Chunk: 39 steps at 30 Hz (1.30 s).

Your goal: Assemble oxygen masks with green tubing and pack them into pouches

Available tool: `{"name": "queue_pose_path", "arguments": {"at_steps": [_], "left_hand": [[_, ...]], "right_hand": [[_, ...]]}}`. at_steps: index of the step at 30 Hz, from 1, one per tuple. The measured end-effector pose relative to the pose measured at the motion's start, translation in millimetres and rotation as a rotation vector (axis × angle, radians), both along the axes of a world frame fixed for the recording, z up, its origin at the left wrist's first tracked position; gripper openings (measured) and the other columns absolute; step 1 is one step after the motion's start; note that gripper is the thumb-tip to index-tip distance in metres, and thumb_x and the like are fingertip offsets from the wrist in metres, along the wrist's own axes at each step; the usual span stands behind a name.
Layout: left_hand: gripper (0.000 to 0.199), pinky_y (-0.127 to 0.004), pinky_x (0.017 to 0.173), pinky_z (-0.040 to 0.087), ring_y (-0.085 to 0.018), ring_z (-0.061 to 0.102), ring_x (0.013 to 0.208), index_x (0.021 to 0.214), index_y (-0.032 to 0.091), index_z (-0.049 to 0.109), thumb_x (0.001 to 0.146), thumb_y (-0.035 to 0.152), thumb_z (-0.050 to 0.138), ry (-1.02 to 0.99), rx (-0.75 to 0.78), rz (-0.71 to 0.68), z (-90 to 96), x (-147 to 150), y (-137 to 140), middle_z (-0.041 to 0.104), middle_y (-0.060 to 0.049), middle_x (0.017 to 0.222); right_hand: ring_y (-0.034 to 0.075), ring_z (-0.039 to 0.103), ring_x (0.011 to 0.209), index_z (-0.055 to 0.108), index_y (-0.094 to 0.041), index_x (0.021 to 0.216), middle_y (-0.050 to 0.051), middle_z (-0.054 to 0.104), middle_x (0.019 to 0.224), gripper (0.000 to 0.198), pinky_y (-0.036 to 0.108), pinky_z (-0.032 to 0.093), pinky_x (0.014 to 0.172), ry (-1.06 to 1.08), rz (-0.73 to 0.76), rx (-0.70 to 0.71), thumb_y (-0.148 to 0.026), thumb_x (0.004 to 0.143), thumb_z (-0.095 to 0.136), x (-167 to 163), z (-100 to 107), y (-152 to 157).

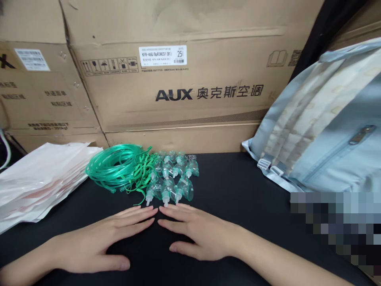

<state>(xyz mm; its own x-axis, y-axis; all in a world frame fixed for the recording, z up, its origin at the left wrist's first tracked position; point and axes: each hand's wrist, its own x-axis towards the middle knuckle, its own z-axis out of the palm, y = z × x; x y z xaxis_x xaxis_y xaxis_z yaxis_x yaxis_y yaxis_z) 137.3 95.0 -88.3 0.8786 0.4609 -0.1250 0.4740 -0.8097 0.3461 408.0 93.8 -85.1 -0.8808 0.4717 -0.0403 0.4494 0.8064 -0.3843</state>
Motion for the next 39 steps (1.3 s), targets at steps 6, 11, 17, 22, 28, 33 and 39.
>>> {"name": "queue_pose_path", "arguments": {"at_steps": [6,11,17,22,28,33,39], "left_hand": [[0.069,-0.047,0.106,0.016,-0.024,0.012,0.133,0.138,0.028,0.009,0.083,0.043,0.047,-0.015,-0.008,0.000,1.1,0.6,-0.2,0.009,-0.004,0.146],[0.069,-0.048,0.106,0.017,-0.025,0.014,0.132,0.138,0.028,0.010,0.082,0.041,0.049,-0.047,-0.009,0.000,1.8,0.8,-0.2,0.011,-0.004,0.146],[0.069,-0.047,0.106,0.018,-0.025,0.014,0.132,0.138,0.028,0.009,0.083,0.041,0.049,-0.046,-0.004,-0.003,0.5,0.2,-1.3,0.011,-0.005,0.146],[0.068,-0.046,0.106,0.022,-0.025,0.020,0.132,0.138,0.026,0.018,0.081,0.045,0.049,-0.032,0.049,0.016,0.2,0.5,-0.1,0.017,-0.005,0.146],[0.034,-0.035,0.102,0.033,-0.020,0.041,0.121,0.113,0.020,0.054,0.084,0.038,0.048,-0.112,0.189,-0.027,-1.4,4.4,1.9,0.050,-0.006,0.128],[0.019,-0.029,0.090,0.041,-0.016,0.052,0.101,0.096,0.018,0.059,0.087,0.016,0.042,-0.253,0.305,-0.040,-3.7,9.1,0.3,0.059,-0.006,0.109],[0.026,-0.030,0.087,0.043,-0.017,0.053,0.100,0.104,0.020,0.055,0.083,0.008,0.046,-0.507,0.308,0.035,-8.4,9.2,-1.0,0.057,-0.007,0.108]], "right_hand": [[0.019,0.015,0.133,0.029,-0.018,0.136,0.009,0.017,0.144,0.052,0.040,0.017,0.109,-0.013,0.003,0.004,-0.037,0.088,0.040,-0.6,0.5,0.6],[0.019,0.016,0.133,0.030,-0.017,0.135,0.010,0.019,0.144,0.052,0.039,0.017,0.109,-0.011,0.002,0.005,-0.036,0.088,0.040,-1.4,0.8,0.2],[0.020,0.019,0.132,0.031,-0.019,0.135,0.010,0.020,0.143,0.052,0.040,0.020,0.108,0.025,0.013,0.034,-0.036,0.087,0.042,0.0,-1.4,-0.2],[0.021,0.031,0.128,0.039,-0.015,0.131,0.011,0.034,0.139,0.048,0.037,0.029,0.104,-0.013,0.034,0.205,-0.036,0.088,0.041,-0.1,-1.9,-3.1],[0.017,0.056,0.078,0.060,-0.016,0.087,0.007,0.061,0.080,0.019,0.031,0.046,0.072,0.433,-0.322,0.545,-0.026,0.085,0.045,1.4,-10.2,5.7],[0.014,0.055,0.067,0.050,-0.019,0.108,0.003,0.057,0.079,0.025,0.028,0.046,0.062,0.394,-0.701,0.348,-0.026,0.086,0.041,1.7,-17.9,19.1],[0.011,0.043,0.050,0.055,-0.019,0.093,-0.002,0.047,0.060,0.017,0.024,0.040,0.050,0.585,-0.787,0.334,-0.025,0.084,0.043,7.4,-13.8,22.1]]}}
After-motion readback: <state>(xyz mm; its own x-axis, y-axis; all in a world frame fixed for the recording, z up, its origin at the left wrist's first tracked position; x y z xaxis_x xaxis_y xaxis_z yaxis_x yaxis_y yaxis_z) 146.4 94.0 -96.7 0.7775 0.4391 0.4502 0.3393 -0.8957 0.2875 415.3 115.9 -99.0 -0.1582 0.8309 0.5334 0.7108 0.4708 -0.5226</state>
